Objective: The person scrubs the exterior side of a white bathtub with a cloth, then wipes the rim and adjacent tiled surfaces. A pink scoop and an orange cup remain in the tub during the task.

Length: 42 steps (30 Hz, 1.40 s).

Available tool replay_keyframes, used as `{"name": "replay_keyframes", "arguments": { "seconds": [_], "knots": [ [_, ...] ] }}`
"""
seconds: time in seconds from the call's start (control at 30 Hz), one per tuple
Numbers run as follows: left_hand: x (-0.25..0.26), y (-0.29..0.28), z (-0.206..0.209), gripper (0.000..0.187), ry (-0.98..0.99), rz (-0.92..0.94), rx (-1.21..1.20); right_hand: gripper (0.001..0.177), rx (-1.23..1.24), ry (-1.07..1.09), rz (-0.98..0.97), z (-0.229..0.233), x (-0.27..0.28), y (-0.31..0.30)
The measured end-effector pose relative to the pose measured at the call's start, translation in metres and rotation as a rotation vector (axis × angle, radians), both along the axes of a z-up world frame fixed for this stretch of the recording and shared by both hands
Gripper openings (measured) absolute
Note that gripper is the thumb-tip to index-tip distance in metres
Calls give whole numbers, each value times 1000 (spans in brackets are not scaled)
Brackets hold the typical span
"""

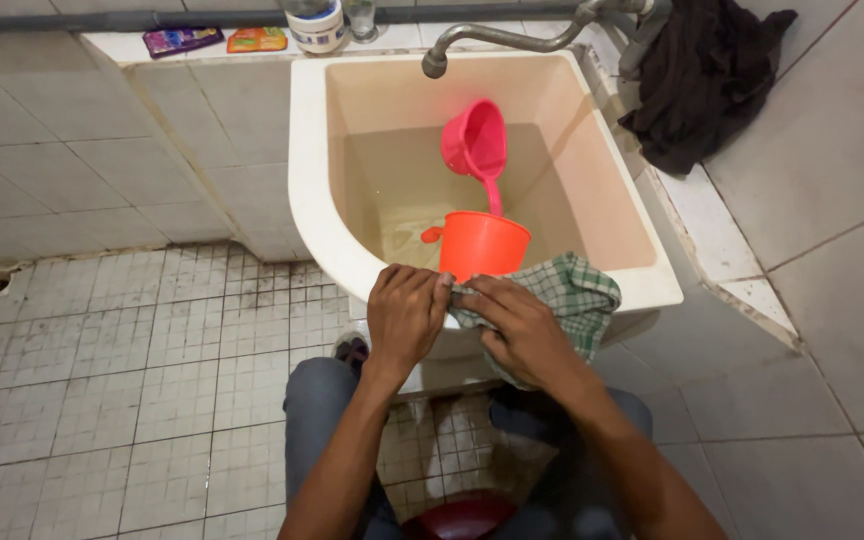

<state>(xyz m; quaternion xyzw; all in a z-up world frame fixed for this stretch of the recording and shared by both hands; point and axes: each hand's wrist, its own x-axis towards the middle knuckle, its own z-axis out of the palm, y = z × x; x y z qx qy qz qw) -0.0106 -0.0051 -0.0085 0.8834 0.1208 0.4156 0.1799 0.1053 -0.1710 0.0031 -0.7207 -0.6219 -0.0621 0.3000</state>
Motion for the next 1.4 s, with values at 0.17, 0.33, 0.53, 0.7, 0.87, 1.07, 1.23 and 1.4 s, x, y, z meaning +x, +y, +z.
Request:
{"name": "replay_keyframes", "arguments": {
  "seconds": [0.17,0.33,0.53,0.7,0.87,1.07,1.23,1.4],
  "knots": [
    [-2,0,-2,26,-24,-11,-14,47,-23,-9,-16,6,7,-8],
    [-8,0,-8,17,-103,-37,21,49,0,-32,-146,10,26,-34],
    [-17,-15,-19,23,-92,-18,56,51,138,-113,-270,3,20,-39],
    [-2,-33,-19,23,-64,22,40,48,100,-163,-284,-2,-13,-15],
    [0,-38,-17,24,-41,61,-7,47,149,-126,-281,6,-17,-8],
    [1,-44,-11,24,-33,93,-20,42,130,-110,-381,5,-5,-20],
    [4,-49,-10,23,-32,134,13,40,169,-154,-525,4,9,-39],
    [19,-49,-10,19,-16,83,-7,38,175,-173,-628,0,-4,-30]
  ]
}}
